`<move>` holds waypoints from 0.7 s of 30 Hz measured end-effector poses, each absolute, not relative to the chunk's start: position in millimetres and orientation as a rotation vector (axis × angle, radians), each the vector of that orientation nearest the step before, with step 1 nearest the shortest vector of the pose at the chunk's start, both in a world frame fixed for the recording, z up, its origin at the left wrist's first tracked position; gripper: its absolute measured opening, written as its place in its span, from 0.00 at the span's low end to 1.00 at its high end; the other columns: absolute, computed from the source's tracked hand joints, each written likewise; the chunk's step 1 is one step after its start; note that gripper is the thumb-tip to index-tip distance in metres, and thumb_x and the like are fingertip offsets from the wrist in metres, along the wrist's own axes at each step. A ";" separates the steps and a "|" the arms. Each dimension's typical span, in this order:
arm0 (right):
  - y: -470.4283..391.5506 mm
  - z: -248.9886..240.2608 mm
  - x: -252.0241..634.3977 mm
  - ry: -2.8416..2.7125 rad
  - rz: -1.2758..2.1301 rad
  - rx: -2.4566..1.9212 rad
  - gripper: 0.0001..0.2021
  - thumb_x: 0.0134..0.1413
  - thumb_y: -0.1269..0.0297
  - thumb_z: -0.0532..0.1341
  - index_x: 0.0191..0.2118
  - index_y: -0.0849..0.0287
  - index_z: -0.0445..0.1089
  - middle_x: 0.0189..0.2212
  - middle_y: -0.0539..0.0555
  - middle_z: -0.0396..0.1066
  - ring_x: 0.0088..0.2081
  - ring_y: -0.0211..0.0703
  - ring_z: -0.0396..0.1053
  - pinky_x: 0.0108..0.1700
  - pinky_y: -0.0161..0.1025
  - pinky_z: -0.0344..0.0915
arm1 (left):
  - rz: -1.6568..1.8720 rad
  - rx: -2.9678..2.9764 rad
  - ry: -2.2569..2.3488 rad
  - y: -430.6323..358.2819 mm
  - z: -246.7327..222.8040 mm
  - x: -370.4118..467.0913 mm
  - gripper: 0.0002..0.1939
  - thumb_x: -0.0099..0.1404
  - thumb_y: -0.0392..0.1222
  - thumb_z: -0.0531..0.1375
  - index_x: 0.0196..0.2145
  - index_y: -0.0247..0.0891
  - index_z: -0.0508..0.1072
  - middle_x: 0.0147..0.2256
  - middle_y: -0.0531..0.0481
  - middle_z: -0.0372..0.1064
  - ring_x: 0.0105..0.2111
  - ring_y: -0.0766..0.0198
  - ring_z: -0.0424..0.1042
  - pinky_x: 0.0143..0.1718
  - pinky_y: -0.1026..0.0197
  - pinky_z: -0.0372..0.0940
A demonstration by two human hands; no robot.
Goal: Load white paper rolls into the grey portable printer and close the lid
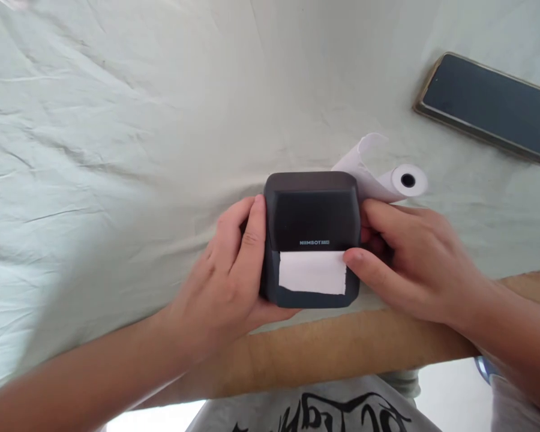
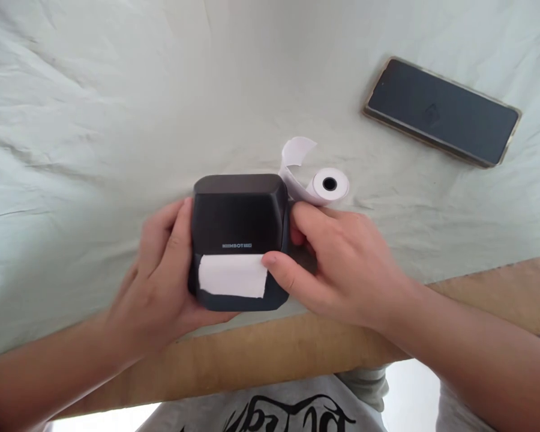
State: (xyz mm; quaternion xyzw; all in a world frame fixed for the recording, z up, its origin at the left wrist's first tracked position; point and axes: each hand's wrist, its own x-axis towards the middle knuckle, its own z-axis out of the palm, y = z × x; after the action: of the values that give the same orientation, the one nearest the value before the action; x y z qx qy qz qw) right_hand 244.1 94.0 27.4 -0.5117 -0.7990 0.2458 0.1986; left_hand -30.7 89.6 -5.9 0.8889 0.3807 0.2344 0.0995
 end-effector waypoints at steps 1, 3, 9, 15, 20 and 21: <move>94.1 27.7 244.0 -2.230 0.702 -1.457 0.22 0.75 0.47 0.57 0.31 0.53 0.54 0.18 0.46 0.59 0.20 0.34 0.55 0.23 0.37 0.50 | 0.708 2.637 1.168 89.0 -7.3 -29.5 0.55 0.78 0.66 0.63 0.83 0.28 0.47 0.67 0.23 0.71 0.68 0.35 0.78 0.63 0.42 0.81; 93.8 27.4 244.1 -2.230 0.711 -1.480 0.23 0.75 0.46 0.56 0.31 0.53 0.54 0.18 0.47 0.59 0.19 0.35 0.56 0.22 0.37 0.50 | 0.700 2.685 1.214 88.1 -9.1 -27.8 0.55 0.77 0.71 0.61 0.81 0.26 0.51 0.65 0.21 0.74 0.65 0.33 0.80 0.63 0.38 0.80; 90.7 24.3 243.4 -2.276 0.527 -1.376 0.19 0.77 0.53 0.57 0.33 0.53 0.55 0.19 0.44 0.57 0.20 0.33 0.55 0.23 0.35 0.51 | 0.605 2.804 1.252 83.8 -7.9 -27.1 0.50 0.78 0.65 0.59 0.78 0.21 0.56 0.65 0.17 0.75 0.64 0.32 0.81 0.64 0.39 0.77; 89.3 26.3 242.9 -2.260 0.592 -1.444 0.20 0.78 0.50 0.56 0.32 0.54 0.56 0.19 0.45 0.59 0.20 0.33 0.56 0.23 0.35 0.52 | 0.635 2.897 1.235 79.0 -6.0 -27.8 0.47 0.83 0.61 0.57 0.78 0.13 0.55 0.64 0.15 0.77 0.63 0.35 0.83 0.62 0.43 0.78; 89.7 27.7 243.7 -2.223 0.643 -1.464 0.21 0.77 0.48 0.55 0.32 0.53 0.56 0.19 0.46 0.59 0.20 0.35 0.55 0.23 0.37 0.51 | 0.758 2.821 1.178 83.5 -5.7 -32.2 0.44 0.83 0.60 0.60 0.78 0.19 0.61 0.62 0.20 0.79 0.57 0.36 0.86 0.58 0.44 0.81; 89.6 27.7 243.7 -2.229 0.647 -1.454 0.21 0.77 0.49 0.56 0.32 0.53 0.56 0.19 0.47 0.59 0.20 0.35 0.55 0.24 0.37 0.51 | 0.787 2.810 1.164 84.7 -6.6 -32.7 0.45 0.81 0.61 0.62 0.79 0.21 0.61 0.63 0.21 0.80 0.57 0.37 0.86 0.58 0.45 0.81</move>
State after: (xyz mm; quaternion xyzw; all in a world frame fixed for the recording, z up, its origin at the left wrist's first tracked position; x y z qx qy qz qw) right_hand 243.7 89.6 27.7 -0.5200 -0.7975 0.2315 0.2000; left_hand -32.7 84.7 -6.6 0.8945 0.3705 0.2504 -0.0001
